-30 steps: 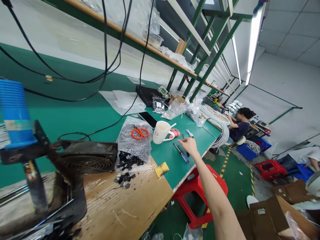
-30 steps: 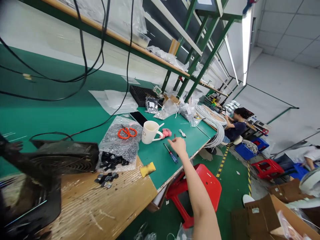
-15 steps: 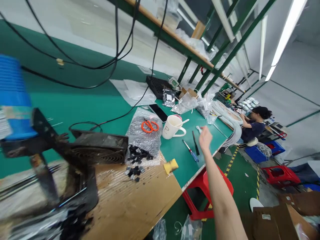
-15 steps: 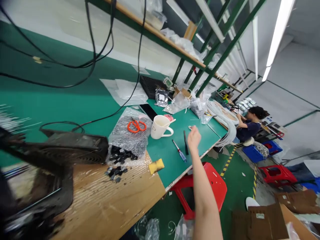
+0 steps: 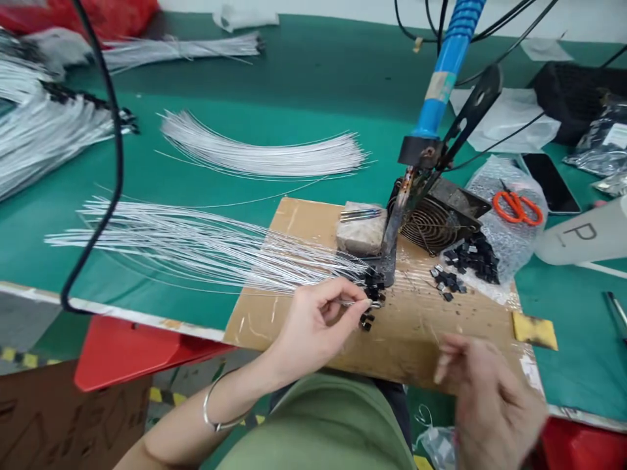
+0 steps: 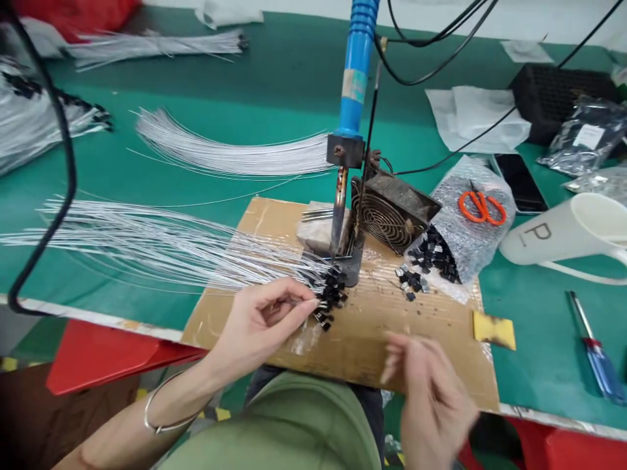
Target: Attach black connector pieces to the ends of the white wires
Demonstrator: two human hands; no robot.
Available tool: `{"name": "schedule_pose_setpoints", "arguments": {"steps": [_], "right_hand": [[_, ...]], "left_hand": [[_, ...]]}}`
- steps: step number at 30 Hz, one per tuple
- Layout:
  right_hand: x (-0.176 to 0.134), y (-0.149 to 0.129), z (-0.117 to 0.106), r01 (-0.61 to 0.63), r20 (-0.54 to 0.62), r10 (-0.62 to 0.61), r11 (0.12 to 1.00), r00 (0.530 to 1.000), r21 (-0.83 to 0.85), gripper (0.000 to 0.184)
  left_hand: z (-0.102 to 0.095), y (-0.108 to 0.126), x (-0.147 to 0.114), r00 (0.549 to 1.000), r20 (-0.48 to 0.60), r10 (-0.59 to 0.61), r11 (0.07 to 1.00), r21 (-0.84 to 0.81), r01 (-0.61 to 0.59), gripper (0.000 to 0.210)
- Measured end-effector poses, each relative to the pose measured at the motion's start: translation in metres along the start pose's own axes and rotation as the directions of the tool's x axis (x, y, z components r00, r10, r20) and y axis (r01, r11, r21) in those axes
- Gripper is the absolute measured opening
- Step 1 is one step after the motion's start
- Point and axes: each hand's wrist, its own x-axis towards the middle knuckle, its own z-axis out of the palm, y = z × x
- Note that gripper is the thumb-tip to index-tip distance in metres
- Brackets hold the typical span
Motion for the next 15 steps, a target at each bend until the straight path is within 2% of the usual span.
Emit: {"name": "schedule_pose_setpoints", "arguments": {"steps": [1,3,6,9,15], "right_hand": [[-0.002,-0.006,0.018,-0.013,-0.006,0.013,0.998,1.0,0.064,0.016],[-0.001,-0.017,0.048,-0.034,0.056,0.025,0.983,0.998,0.181,0.012],[0.004,-0.027,0.074,-0.14,0.176,0.087,0.936,0.981,0.322,0.011],[0.007,-0.03,0.083,-0.215,0.263,0.116,0.897,0.958,0.387,0.011],[0.006,-0.031,0.086,-0.252,0.299,0.127,0.869,0.946,0.426,0.01]], "left_hand": [[0.0,0.002,-0.002,1.0,-0.009,-0.012,1.0,-0.017,0.011,0.018],[-0.001,0.003,-0.003,0.999,-0.031,-0.033,0.999,-0.038,0.031,0.018],[-0.003,0.005,-0.002,0.997,-0.049,-0.067,0.997,-0.052,0.064,0.017],[-0.004,0.005,-0.001,0.995,-0.057,-0.084,0.995,-0.06,0.08,0.016],[-0.002,0.0,-0.002,0.995,-0.067,-0.068,0.996,-0.056,0.065,0.015]]}}
